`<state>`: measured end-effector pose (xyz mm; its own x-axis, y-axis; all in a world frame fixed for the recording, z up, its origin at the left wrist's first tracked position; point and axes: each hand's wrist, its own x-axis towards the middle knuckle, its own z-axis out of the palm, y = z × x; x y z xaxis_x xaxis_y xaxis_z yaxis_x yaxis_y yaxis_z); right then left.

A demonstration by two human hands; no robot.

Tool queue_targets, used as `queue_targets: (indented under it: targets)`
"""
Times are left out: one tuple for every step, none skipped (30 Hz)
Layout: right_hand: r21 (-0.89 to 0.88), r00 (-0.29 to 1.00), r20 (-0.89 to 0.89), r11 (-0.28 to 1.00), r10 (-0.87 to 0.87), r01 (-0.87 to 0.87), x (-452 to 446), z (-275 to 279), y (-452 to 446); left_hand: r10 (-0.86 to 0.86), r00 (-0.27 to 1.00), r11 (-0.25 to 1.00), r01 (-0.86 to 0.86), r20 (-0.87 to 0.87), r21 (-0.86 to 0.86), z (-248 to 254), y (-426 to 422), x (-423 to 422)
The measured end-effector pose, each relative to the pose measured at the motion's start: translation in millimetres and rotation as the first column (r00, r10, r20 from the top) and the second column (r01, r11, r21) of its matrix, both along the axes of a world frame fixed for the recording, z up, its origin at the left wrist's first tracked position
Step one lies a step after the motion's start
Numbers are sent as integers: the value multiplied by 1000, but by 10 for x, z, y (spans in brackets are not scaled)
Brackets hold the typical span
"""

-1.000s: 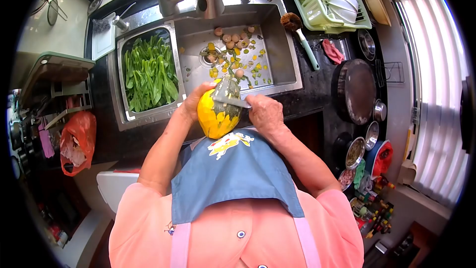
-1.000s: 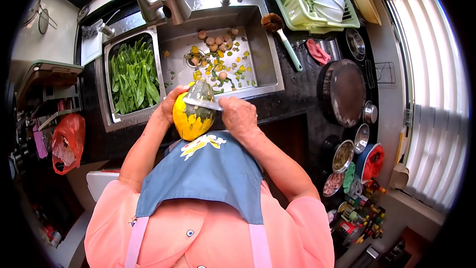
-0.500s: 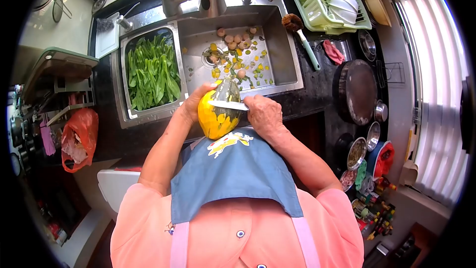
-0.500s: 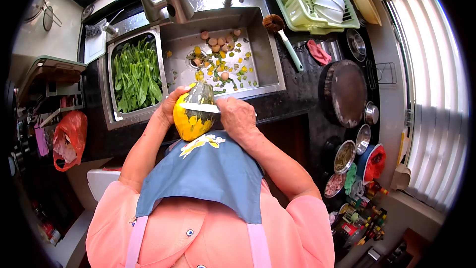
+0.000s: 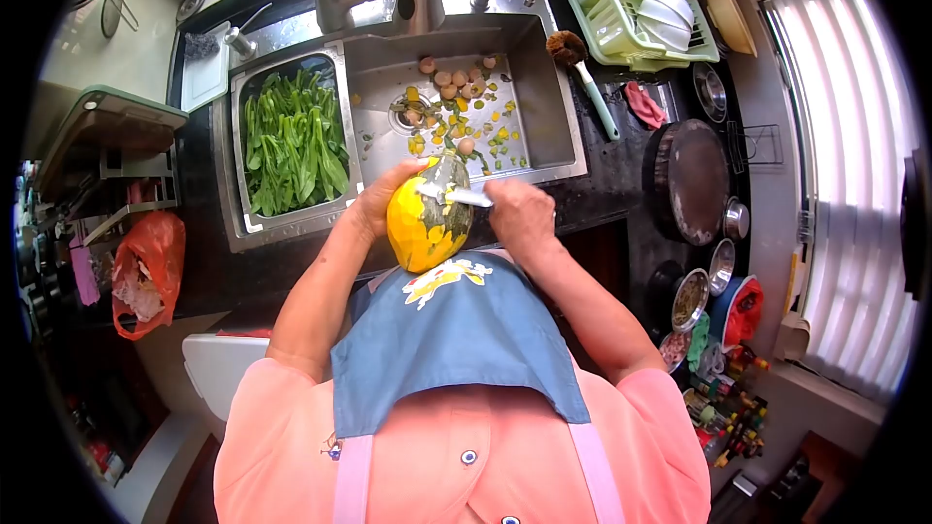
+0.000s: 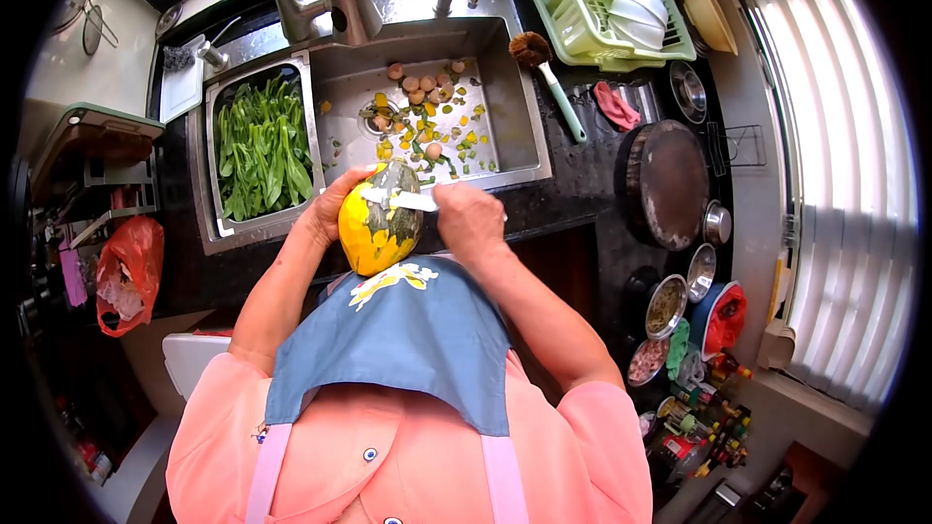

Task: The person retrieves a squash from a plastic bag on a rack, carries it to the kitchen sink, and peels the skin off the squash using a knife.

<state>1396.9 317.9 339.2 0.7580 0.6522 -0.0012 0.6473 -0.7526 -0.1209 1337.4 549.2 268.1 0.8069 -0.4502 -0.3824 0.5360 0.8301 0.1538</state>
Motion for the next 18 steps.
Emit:
queue_targets:
  targets:
    - [14, 996, 2, 996, -89, 89, 122, -95, -64, -15, 1000, 1000, 15, -2, -9, -18, 4, -9]
    - [-29, 977, -76, 980, -201, 199, 248, -122, -193, -20, 1000, 1000, 20, -2, -18, -24, 6, -6]
    - [-75, 940, -146, 951, -307, 299, 360, -59, -209, -2, 1000, 1000, 2, 1, 11, -3, 13, 13]
    - [-51, 949, -161, 963, -270, 266, 367, -28, -200, 9, 1000, 999, -9, -3, 42, 20, 7, 3]
    - [-27, 954, -178, 971, -240, 239, 317, 13, -220, 13, 1000, 997, -12, -10, 72, 40, 6, -22]
    - [-6, 957, -195, 976, -215, 218, 247, 97, -231, 6, 1000, 997, -3, -27, 77, 50, 16, -15]
    - [-4, 969, -182, 985, -168, 170, 192, 169, -204, 6, 1000, 997, -4, -25, 77, 41, 12, -5]
    - [-2, 979, -166, 993, -118, 120, 131, 233, -129, 9, 1000, 997, -7, -21, 77, 24, 16, 13]
    - [0, 986, -153, 998, -69, 70, 70, 299, -48, 10, 1000, 997, -8, -20, 77, 3, 15, 19]
    - [-88, 984, -176, 996, -39, 24, 29, 377, 30, 33, 999, 998, -31, -35, 48, -14, -4, 39]
    - [-96, 984, -179, 995, -8, -9, 0, 409, 87, 22, 999, 999, -20, -30, 43, -21, -1, 44]
    - [-105, 983, -181, 994, 22, -42, -28, 430, 129, 10, 1000, 999, -9, -25, 38, 11, -1, 50]
    - [-115, 981, -184, 991, 53, -75, -43, 440, 138, 0, 1000, 1000, 1, -20, 31, 45, -6, 54]
    - [-129, 981, -179, 986, 78, -102, -16, 435, 123, -9, 999, 1000, 10, -40, 22, 90, -17, 60]
    - [-127, 992, -127, 992, 1, -17, 74, 360, 85, -21, 999, 999, 21, -24, 27, 69, -19, 72]
    - [-122, 994, -75, 990, -79, 69, 192, 235, 12, -34, 999, 999, 35, -8, 32, 33, -14, 75]
    - [-115, 988, -23, 982, -152, 148, 288, 159, -82, -42, 999, 999, 42, 7, 35, 8, -16, 75]
    - [-124, 985, -12, 978, -172, 169, 395, 231, -134, -31, 999, 995, 32, -19, 97, 53, -24, 67]
